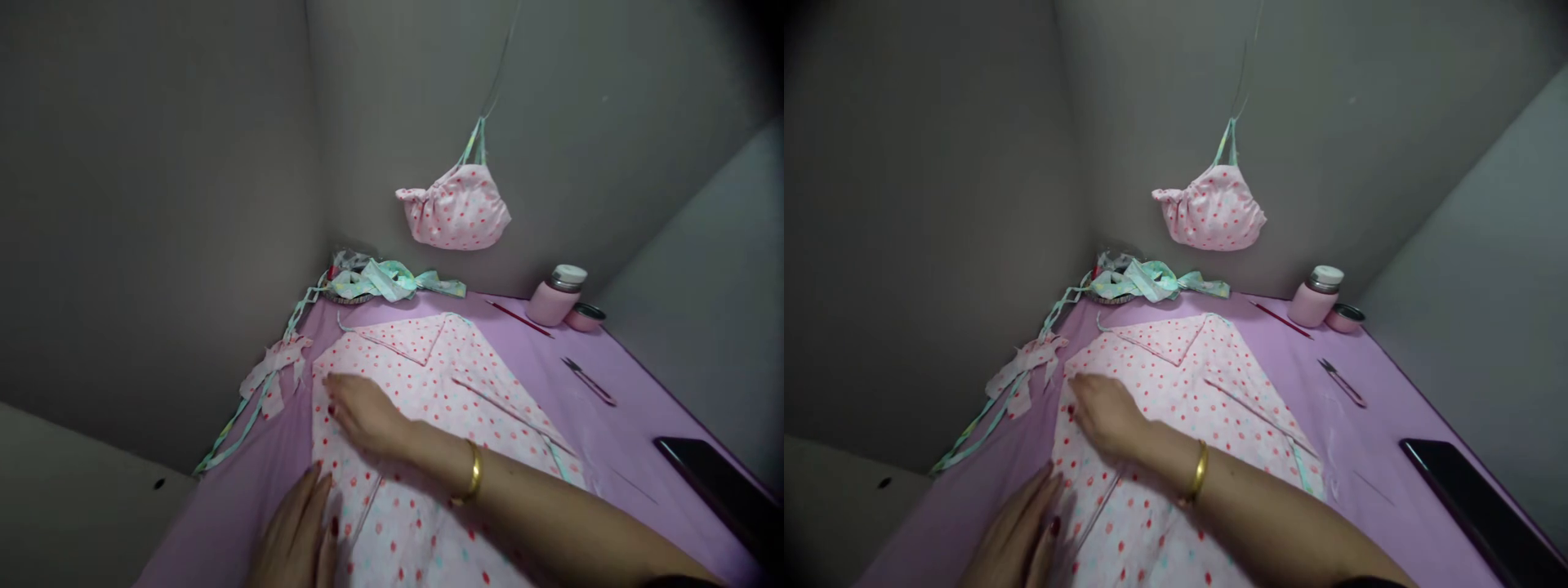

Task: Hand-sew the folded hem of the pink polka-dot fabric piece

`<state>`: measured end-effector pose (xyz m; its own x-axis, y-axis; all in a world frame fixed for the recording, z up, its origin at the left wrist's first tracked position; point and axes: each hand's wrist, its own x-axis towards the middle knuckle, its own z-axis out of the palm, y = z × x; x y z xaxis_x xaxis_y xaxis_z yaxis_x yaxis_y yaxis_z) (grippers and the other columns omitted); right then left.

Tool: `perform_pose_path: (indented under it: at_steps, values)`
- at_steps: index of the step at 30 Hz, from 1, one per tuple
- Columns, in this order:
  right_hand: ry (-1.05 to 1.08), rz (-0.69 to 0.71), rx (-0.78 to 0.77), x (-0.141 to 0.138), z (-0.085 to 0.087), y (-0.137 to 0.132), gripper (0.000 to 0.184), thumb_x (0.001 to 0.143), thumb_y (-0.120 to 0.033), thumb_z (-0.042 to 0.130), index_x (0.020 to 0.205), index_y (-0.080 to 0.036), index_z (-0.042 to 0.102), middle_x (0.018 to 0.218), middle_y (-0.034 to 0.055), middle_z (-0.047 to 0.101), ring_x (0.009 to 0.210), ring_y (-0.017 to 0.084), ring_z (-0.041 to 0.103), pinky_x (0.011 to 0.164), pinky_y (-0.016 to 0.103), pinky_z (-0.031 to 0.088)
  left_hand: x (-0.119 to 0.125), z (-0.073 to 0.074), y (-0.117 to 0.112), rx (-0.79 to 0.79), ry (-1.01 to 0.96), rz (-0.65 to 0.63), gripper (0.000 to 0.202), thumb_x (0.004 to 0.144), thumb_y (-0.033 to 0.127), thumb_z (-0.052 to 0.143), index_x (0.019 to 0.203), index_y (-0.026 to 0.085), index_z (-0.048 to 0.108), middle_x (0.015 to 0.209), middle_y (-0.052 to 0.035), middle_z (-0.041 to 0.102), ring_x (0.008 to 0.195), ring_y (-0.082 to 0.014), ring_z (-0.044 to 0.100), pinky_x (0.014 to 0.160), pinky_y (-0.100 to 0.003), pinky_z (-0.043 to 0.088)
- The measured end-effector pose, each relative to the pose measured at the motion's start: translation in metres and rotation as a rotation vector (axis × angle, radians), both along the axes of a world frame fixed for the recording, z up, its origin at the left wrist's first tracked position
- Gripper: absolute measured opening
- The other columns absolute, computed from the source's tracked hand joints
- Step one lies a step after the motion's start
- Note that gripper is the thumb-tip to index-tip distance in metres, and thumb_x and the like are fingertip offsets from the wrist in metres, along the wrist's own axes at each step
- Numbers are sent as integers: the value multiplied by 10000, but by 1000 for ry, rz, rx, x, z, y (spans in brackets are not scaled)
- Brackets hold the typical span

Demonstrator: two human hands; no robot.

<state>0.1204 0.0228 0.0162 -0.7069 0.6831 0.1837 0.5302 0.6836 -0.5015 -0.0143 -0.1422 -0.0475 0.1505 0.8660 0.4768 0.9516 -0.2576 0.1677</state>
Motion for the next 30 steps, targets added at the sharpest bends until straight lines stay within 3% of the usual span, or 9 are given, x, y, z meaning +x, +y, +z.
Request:
perform_pose_path:
  at_steps: [2, 4, 8, 12, 16, 21, 26, 28, 30]
  values:
    - [-68, 163, 57, 13, -9, -19, 464, 879, -311, 442, 1323, -196, 377, 1348, 60, 418, 1237, 180, 346, 1030, 361, 242, 7, 1, 18, -22, 81, 14, 445, 872, 292, 313, 1225, 82, 483, 1272, -192, 504, 1164, -270, 482, 859, -444, 466]
    - [-147, 193, 86, 22, -18, -21, 502, 897, -370, 401, 1364, -210, 311, 1404, 61, 337, 1290, 192, 264, 1049, 434, 184, 13, 0, 28, -136, 147, 60, 508, 862, 348, 325, 1269, 65, 438, 1334, -190, 429, 1209, -303, 427, 867, -512, 439]
    - [-201, -41, 69, 48, -18, 11, 446, 919, -317, 345, 1347, -189, 340, 1398, 82, 343, 1288, 205, 274, 1030, 461, 210, 13, 3, 27, -358, 159, 77, 578, 866, 407, 299, 1335, 71, 344, 1410, -153, 306, 1290, -289, 304, 943, -548, 355]
    - [-169, -250, 80, 90, 4, 20, 419, 948, -247, 231, 1295, -83, 399, 1337, 146, 411, 1245, 210, 340, 1009, 404, 272, 4, 23, 41, -363, 120, 113, 509, 897, 306, 180, 1314, 93, 381, 1401, -133, 345, 1291, -257, 309, 982, -542, 301]
    - [-146, -252, 98, 93, 12, -35, 454, 928, -319, 333, 1336, -121, 345, 1378, 101, 369, 1277, 201, 291, 1033, 404, 258, 7, 41, 92, -351, 78, 64, 505, 911, 295, 164, 1345, 84, 311, 1445, -138, 261, 1319, -241, 247, 996, -498, 303]
    - [-112, 27, 59, 50, -11, -100, 669, 871, -569, 356, 1377, -142, 259, 1412, 104, 311, 1314, 228, 218, 1057, 506, 183, 12, 32, 146, -281, 157, 84, 555, 898, 372, 224, 1330, 36, 319, 1410, -215, 302, 1309, -307, 244, 981, -556, 273]
    - [-32, -36, 22, 65, -6, -104, 548, 902, -480, 376, 1353, -177, 306, 1378, 93, 373, 1273, 211, 296, 1050, 475, 214, 10, 30, 147, -271, 165, 87, 567, 890, 383, 221, 1323, 30, 318, 1400, -228, 312, 1296, -332, 260, 963, -572, 275]
    - [74, -187, 44, 95, 2, -102, 412, 921, -369, 380, 1288, -183, 403, 1302, 77, 463, 1207, 189, 378, 1029, 415, 268, 21, 34, 137, -201, 103, 89, 559, 889, 368, 228, 1322, 25, 310, 1403, -227, 304, 1290, -329, 268, 975, -563, 272]
    - [211, -410, 60, 132, 8, -102, 302, 924, -273, 357, 1158, -170, 519, 1158, 74, 561, 1089, 173, 466, 958, 353, 352, 41, 39, 123, -161, -22, -24, 533, 886, 375, 264, 1294, 46, 359, 1353, -204, 391, 1243, -297, 353, 987, -493, 310]
